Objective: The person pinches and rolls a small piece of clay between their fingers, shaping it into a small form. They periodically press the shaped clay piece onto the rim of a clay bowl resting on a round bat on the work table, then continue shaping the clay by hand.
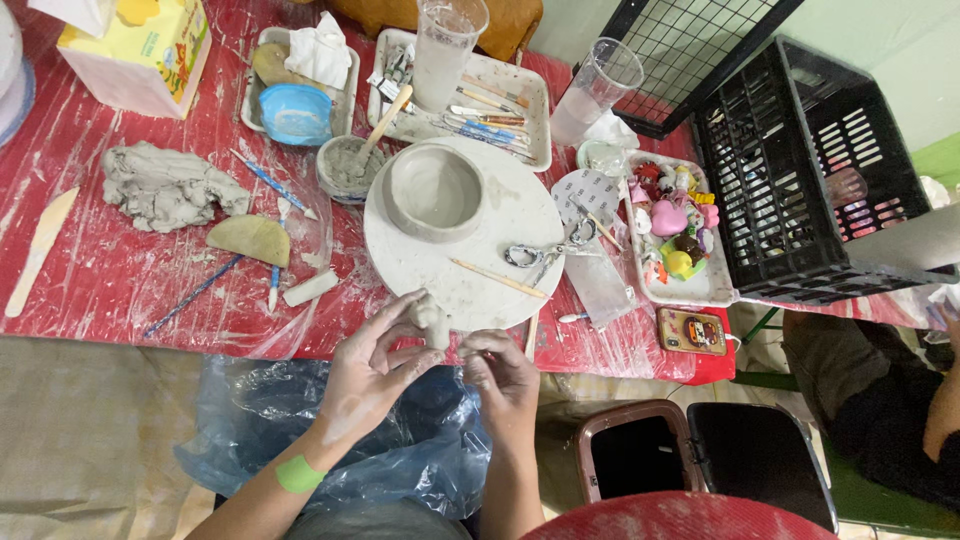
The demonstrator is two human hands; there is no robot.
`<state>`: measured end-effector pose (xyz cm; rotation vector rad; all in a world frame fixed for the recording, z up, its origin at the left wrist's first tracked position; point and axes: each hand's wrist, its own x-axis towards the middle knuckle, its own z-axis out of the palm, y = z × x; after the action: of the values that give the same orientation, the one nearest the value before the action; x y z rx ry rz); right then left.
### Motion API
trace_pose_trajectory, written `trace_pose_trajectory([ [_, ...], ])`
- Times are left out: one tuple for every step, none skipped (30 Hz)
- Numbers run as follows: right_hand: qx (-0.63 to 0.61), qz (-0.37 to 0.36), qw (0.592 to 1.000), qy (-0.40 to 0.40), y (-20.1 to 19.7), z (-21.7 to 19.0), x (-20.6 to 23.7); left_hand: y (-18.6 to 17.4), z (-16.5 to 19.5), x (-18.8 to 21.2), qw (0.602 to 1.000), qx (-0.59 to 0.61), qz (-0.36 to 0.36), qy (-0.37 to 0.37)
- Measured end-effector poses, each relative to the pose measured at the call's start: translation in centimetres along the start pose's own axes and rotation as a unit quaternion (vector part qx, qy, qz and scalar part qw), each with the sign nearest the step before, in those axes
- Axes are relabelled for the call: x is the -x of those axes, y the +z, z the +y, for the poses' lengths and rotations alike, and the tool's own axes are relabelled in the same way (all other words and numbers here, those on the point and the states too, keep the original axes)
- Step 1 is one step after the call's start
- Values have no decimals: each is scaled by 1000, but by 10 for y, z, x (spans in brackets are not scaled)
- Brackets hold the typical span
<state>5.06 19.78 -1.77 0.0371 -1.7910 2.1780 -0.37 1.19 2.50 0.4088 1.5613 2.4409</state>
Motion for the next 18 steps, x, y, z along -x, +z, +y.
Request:
trace_pose_trajectory([
  [-34, 1, 999, -5, -1, 1, 0, -3, -1, -2, 999, 33, -11, -15],
  [-72, 5, 997, -1, -2, 2, -1, -6, -2, -4, 997, 66, -23, -29],
  [-109, 11, 994, 2, -4, 3, -2, -9, -2, -5, 992, 95, -27, -82],
  [-146, 16, 989, 5, -6, 5, -3, -13, -1, -5, 983, 124, -31, -135],
  [-123, 36, 992, 21, -8, 7, -3, -16, 0, -5, 970, 152, -34, -188],
  [-99, 56, 993, 36, -12, 9, -4, -19, 1, -4, 962, 185, -55, -192],
  [-74, 77, 993, 52, -16, 11, -3, -21, 3, -4, 953, 218, -76, -197],
  [-79, 68, 994, 43, -19, 13, -3, -23, 4, -3, 942, 251, -96, -202],
  [-84, 60, 994, 35, -22, 15, -2, -24, 5, -2, 939, 252, -103, -209],
  [-88, 51, 994, 25, -25, 17, -2, -26, 7, -2, 937, 252, -110, -215],
  [-70, 32, 997, 1, -27, 18, -1, -27, 8, -3, 935, 252, -116, -221],
  [-52, 11, 998, -23, -28, 19, -1, -28, 9, -3, 933, 257, -125, -220],
  [-34, -9, 998, -48, -28, 19, -1, -28, 10, -4, 931, 263, -133, -217],
  [-31, 6, 999, -32, -27, 18, -2, -28, 10, -4, 928, 269, -142, -215],
  [-29, 21, 999, -18, -25, 16, -3, -28, 10, -4, 926, 277, -147, -212],
  [-26, 35, 999, -2, -22, 15, -4, -28, 11, -5, 924, 284, -152, -208],
  [-24, 46, 998, 35, -20, 12, -5, -28, 11, -4, 921, 292, -158, -204],
  [-21, 57, 996, 72, -17, 10, -7, -28, 11, -4, 924, 286, -147, -207],
])
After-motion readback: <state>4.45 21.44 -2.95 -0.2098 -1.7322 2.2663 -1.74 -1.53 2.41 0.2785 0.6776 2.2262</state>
